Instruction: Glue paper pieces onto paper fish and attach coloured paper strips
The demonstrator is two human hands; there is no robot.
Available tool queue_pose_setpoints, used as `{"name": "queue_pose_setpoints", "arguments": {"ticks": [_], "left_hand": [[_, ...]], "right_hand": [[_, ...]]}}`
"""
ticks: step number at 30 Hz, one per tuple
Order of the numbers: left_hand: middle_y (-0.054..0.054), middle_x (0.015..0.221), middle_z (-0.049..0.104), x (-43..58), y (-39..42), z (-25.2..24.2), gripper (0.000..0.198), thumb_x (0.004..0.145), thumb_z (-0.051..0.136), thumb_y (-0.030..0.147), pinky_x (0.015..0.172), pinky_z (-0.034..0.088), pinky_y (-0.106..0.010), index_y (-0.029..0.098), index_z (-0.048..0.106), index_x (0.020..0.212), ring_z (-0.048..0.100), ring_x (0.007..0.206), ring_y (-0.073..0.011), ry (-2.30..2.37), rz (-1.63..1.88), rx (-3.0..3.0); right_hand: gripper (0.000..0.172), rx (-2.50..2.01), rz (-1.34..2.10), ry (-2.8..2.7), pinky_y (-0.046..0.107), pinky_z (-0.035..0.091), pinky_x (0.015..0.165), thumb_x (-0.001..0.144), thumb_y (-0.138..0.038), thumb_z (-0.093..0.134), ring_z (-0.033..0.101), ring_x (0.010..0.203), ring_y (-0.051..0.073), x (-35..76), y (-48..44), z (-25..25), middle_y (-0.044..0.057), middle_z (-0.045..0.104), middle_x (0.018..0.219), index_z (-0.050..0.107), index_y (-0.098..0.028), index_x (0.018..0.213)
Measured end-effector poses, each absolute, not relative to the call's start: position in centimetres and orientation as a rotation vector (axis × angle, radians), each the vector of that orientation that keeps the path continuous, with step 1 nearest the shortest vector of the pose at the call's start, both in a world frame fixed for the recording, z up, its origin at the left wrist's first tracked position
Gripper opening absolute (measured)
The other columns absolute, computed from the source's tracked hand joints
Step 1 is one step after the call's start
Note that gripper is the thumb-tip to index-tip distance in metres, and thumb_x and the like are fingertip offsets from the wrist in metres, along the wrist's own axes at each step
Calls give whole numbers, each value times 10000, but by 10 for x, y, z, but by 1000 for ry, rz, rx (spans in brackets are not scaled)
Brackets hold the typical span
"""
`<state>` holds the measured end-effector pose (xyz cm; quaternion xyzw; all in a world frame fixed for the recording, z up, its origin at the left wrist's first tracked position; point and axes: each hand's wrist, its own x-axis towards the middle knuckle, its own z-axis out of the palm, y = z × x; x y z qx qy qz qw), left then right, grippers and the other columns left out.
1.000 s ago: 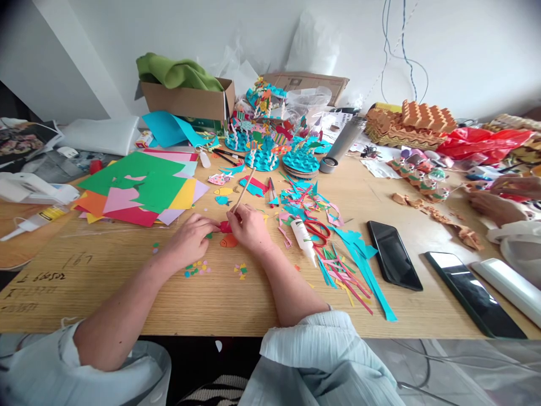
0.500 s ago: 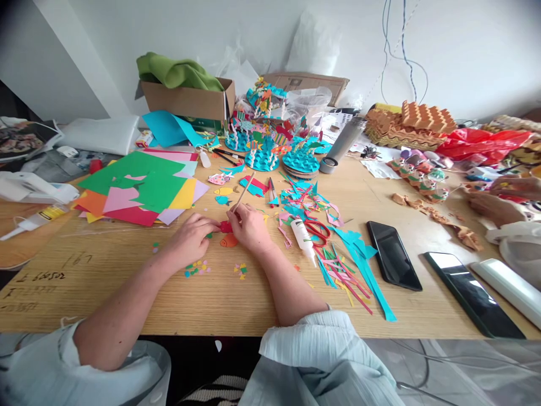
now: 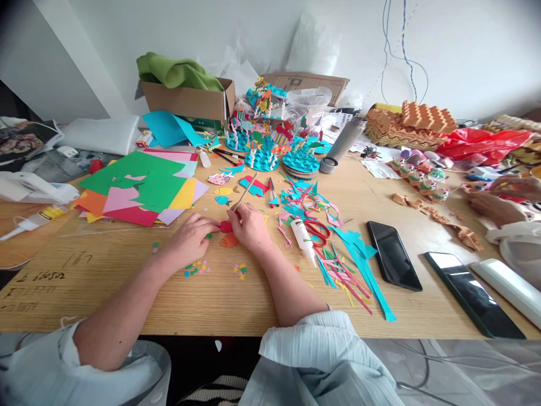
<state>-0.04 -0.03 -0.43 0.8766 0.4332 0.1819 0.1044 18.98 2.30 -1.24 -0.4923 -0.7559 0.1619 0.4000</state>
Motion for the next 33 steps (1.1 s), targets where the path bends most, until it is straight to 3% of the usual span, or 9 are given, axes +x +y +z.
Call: {"name": "queue_pose_setpoints", "arguments": {"ticks": [19, 33], "left_hand": [[-58, 1100, 720, 0, -1, -3, 497, 709, 470, -62, 960, 489, -426, 173, 717, 1071, 532, 1037, -253, 1285, 542, 2580], [-50, 1097, 716, -1, 0, -5, 477, 725, 477, -53, 963, 486, -422, 191, 711, 1062, 532, 1049, -255, 1285, 539, 2585]], "right_hand": [[216, -1236, 422, -1734, 261, 424, 597, 912, -332, 498, 565, 626, 151, 195, 21, -6, 31, 645, 684, 576, -201, 760], [214, -1251, 382, -1899, 267, 401, 602, 888, -258, 489, 545, 597, 153, 201, 22, -2, 17, 602, 614, 510, -218, 679]]}}
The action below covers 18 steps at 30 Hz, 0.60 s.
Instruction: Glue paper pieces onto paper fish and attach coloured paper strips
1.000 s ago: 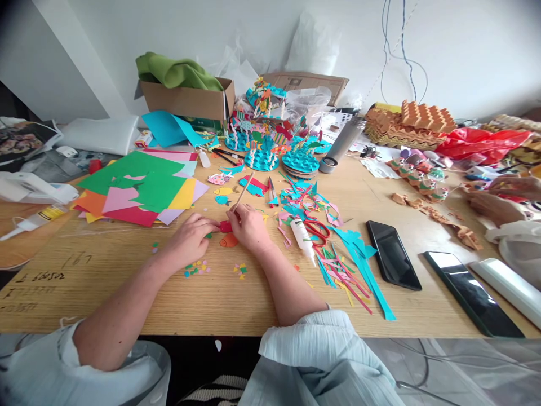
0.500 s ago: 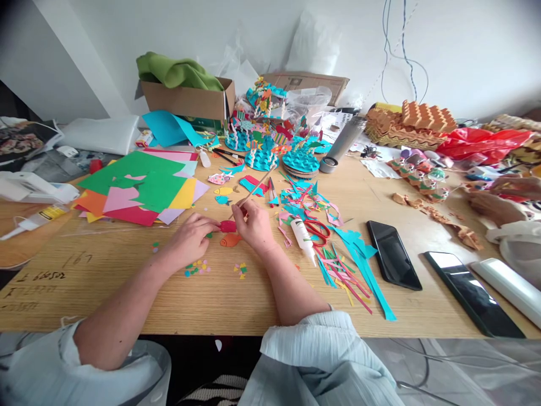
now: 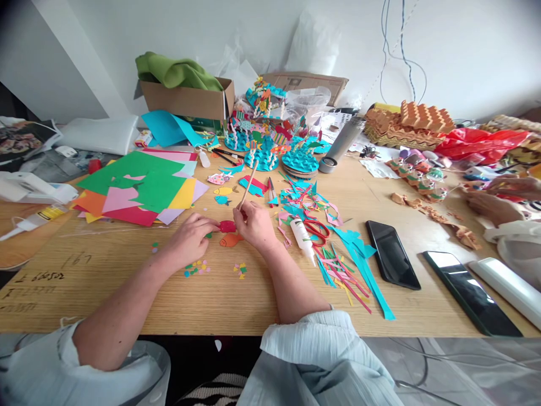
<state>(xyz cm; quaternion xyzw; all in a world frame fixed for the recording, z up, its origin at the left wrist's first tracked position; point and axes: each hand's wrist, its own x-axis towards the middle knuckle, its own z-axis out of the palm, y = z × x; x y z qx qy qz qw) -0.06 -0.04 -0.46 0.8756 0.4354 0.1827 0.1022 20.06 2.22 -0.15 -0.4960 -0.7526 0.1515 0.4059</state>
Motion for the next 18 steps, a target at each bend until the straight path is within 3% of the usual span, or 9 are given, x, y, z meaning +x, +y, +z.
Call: {"name": "queue_pose_setpoints", "arguments": {"ticks": [10, 18], "left_hand": [[-63, 1088, 712, 1, -2, -2, 468, 719, 477, -44, 976, 489, -432, 195, 711, 1047, 543, 1065, -250, 1296, 510, 2597], [-67, 1091, 713, 0, -1, -4, 438, 733, 477, -35, 967, 486, -423, 177, 707, 1039, 536, 1050, -255, 1311, 510, 2598]], "right_hand": [[186, -1296, 464, -1951, 256, 413, 580, 893, -242, 492, 607, 609, 169, 198, 22, -8, 30, 626, 630, 525, -214, 713], [207, -1304, 423, -1815, 252, 404, 569, 881, -262, 503, 558, 570, 143, 199, 23, -5, 16, 624, 613, 548, -207, 687]]}}
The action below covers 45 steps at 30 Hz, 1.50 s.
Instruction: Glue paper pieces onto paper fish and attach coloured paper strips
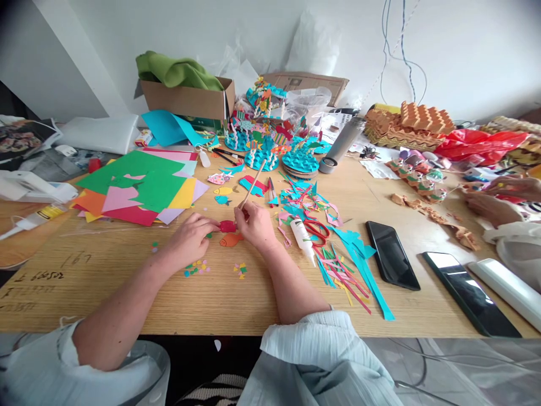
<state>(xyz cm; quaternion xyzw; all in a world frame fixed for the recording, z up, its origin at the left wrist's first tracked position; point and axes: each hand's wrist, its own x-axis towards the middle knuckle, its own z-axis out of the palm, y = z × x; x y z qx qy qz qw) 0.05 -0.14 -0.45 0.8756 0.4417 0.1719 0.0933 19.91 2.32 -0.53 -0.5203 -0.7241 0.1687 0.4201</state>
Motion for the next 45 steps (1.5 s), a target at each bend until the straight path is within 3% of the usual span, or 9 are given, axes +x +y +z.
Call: {"name": "queue_pose_setpoints", "arguments": {"ticks": [45], "left_hand": [[-78, 1090, 713, 1, -1, -5, 434, 728, 482, -37, 976, 487, -433, 154, 707, 1045, 536, 1059, -259, 1301, 520, 2597]], "right_hand": [[212, -1312, 487, -1828, 241, 407, 562, 891, -264, 501, 573, 582, 147, 197, 22, -6, 25, 629, 615, 546, -206, 692]]}}
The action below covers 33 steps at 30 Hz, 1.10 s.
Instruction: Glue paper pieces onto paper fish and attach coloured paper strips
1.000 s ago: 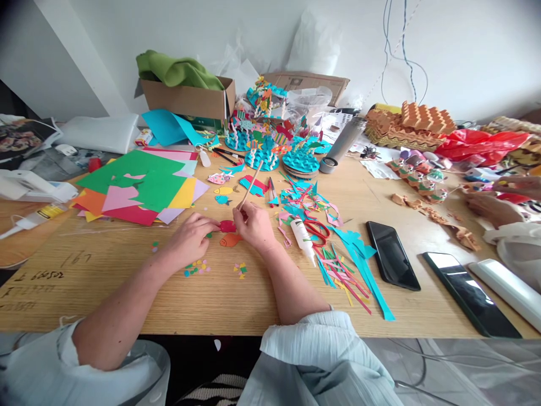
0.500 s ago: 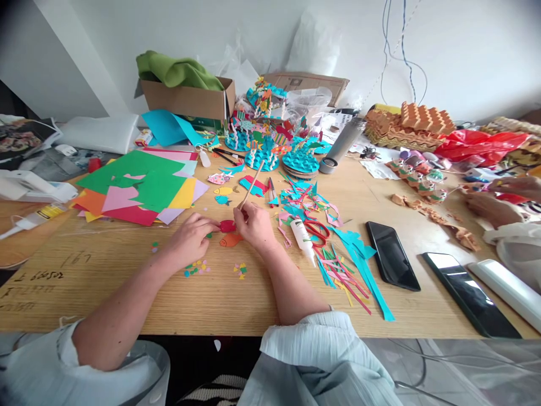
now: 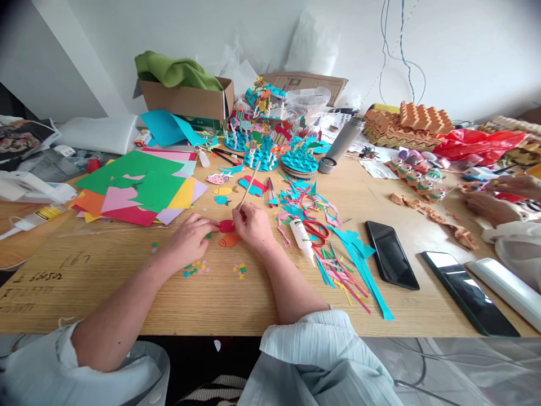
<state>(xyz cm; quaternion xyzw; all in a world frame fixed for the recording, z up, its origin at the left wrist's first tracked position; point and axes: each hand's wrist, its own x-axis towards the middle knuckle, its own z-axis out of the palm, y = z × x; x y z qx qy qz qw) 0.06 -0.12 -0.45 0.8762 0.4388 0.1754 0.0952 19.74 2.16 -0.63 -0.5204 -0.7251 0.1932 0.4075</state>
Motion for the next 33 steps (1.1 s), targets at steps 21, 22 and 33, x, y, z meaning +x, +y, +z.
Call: {"name": "queue_pose_setpoints", "arguments": {"ticks": [21, 22, 33], "left_hand": [[-84, 1065, 711, 2, -2, 0, 419, 735, 476, -31, 984, 486, -438, 156, 709, 1030, 538, 1075, -263, 1328, 465, 2576], [-82, 1071, 711, 2, -2, -1, 423, 735, 476, -33, 983, 486, -437, 157, 708, 1033, 537, 1073, -263, 1321, 475, 2578], [-75, 1082, 709, 1, -1, -3, 426, 735, 482, -35, 987, 479, -418, 168, 708, 1033, 540, 1075, -250, 1317, 488, 2590]], "right_hand": [[150, -1148, 489, -1912, 267, 455, 676, 909, -228, 520, 623, 717, 174, 187, 21, -11, 44, 658, 731, 576, -204, 772], [155, -1165, 503, -1896, 262, 454, 666, 915, -238, 512, 624, 713, 172, 187, 21, -10, 40, 658, 727, 575, -206, 777], [163, -1239, 510, -1892, 259, 443, 644, 915, -266, 501, 626, 699, 170, 190, 22, -9, 42, 661, 727, 567, -206, 779]]}}
